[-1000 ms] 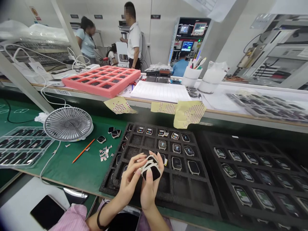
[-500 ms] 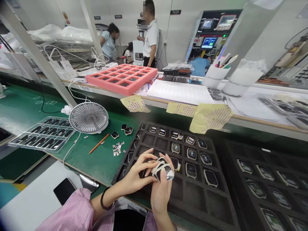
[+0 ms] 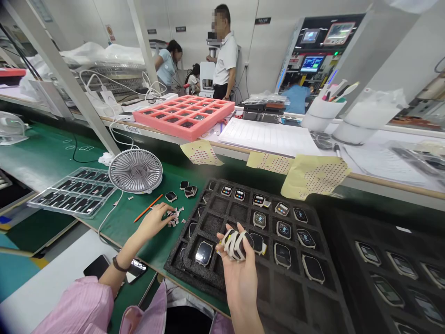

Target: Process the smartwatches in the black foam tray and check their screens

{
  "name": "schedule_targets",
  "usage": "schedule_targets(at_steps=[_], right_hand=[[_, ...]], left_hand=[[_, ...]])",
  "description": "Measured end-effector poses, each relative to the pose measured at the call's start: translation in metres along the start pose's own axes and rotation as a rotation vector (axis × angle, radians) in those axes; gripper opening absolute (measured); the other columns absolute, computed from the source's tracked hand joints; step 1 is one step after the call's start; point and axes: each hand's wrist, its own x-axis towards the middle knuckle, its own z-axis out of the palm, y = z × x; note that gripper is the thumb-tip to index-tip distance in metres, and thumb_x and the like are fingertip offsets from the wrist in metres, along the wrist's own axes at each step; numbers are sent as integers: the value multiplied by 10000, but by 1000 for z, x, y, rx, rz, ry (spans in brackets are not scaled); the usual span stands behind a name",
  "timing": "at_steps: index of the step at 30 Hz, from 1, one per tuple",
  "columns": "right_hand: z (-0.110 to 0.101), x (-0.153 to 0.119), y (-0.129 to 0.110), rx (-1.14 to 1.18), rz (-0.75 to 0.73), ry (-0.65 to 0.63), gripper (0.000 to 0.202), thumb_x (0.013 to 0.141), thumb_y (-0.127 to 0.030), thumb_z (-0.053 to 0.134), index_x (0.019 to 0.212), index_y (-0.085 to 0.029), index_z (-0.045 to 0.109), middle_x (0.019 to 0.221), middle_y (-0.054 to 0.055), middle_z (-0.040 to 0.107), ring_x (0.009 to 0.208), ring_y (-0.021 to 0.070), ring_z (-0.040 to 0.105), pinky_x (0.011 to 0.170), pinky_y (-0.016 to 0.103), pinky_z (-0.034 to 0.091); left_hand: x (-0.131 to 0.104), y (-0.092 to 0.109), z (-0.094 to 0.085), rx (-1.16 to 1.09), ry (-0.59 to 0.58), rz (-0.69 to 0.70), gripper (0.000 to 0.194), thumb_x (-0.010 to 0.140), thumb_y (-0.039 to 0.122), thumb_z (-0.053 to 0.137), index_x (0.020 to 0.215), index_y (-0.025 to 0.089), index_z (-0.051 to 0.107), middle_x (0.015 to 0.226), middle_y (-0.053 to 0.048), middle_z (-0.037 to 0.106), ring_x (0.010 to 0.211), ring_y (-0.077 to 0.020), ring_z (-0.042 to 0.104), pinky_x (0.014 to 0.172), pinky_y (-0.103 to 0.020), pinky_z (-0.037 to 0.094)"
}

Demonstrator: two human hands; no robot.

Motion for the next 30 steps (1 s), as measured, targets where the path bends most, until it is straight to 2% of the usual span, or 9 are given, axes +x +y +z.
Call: schedule_targets(at_steps=[3,8,14,17,20,22,24,26,30], right_hand=[[1,-2,-1,13,6,-12,241,803,-351,625,1015,-243,664,1034,49,680,836,201,661,626,297,507],[2,-4,2,13,35,-38,274,803,-360,626,1046,-235,653,1030,47,684,807,197,663,625,301,503],[1,-4,4,36,22,-99,314,820,-368,611,1100,-226,623,1058,63,678,796,203,667,623,310,502],[0,-3,7,46,1,-145,320,832,-363,603,1122,-227,611,1085,66,666,803,207,668,625,317,503],[0,-2,11,32,-48,-184,324,840,-353,600,1146,-244,595,1122,59,647,834,207,666,636,318,507],[0,-3,14,17,-81,-203,325,847,-347,593,1159,-257,584,1140,53,634,850,204,663,640,318,510],[0,-3,16,6,-98,-215,326,850,-344,590,1165,-262,575,1157,51,622,857,203,660,642,321,513],[0,-3,16,-1,-101,-215,327,849,-341,592,1165,-259,572,1165,52,615,856,202,659,643,322,515],[-2,0,15,-13,-107,-193,340,846,-349,595,1171,-254,566,1166,58,611,854,203,660,644,319,514]], left_hand=[[2,-13,8,51,-33,5,168,875,286,534,974,172,608,1036,-104,627,951,-270,584,811,-374,459],[7,-12,9,36,-68,40,83,856,241,539,836,186,597,970,-80,641,945,-242,588,800,-332,462],[13,-15,7,18,-89,45,85,828,194,512,770,188,574,870,-78,649,857,-244,611,707,-324,479],[7,5,-2,-56,-38,109,120,866,218,469,794,190,561,869,-68,636,833,-225,611,728,-327,482],[-3,45,-16,-278,85,245,170,935,273,397,906,192,544,909,-55,600,833,-188,599,752,-312,488],[-5,71,-20,-374,67,338,179,951,258,375,944,188,540,923,-54,580,842,-168,596,764,-292,493],[1,85,-17,-396,66,395,192,946,227,369,944,183,555,934,-60,572,838,-161,595,757,-282,499],[11,83,-7,-367,118,371,205,925,215,382,903,175,581,921,-67,580,834,-171,599,758,-299,503],[24,49,10,-368,180,185,208,869,279,471,812,168,637,844,-68,622,745,-188,618,691,-326,524]])
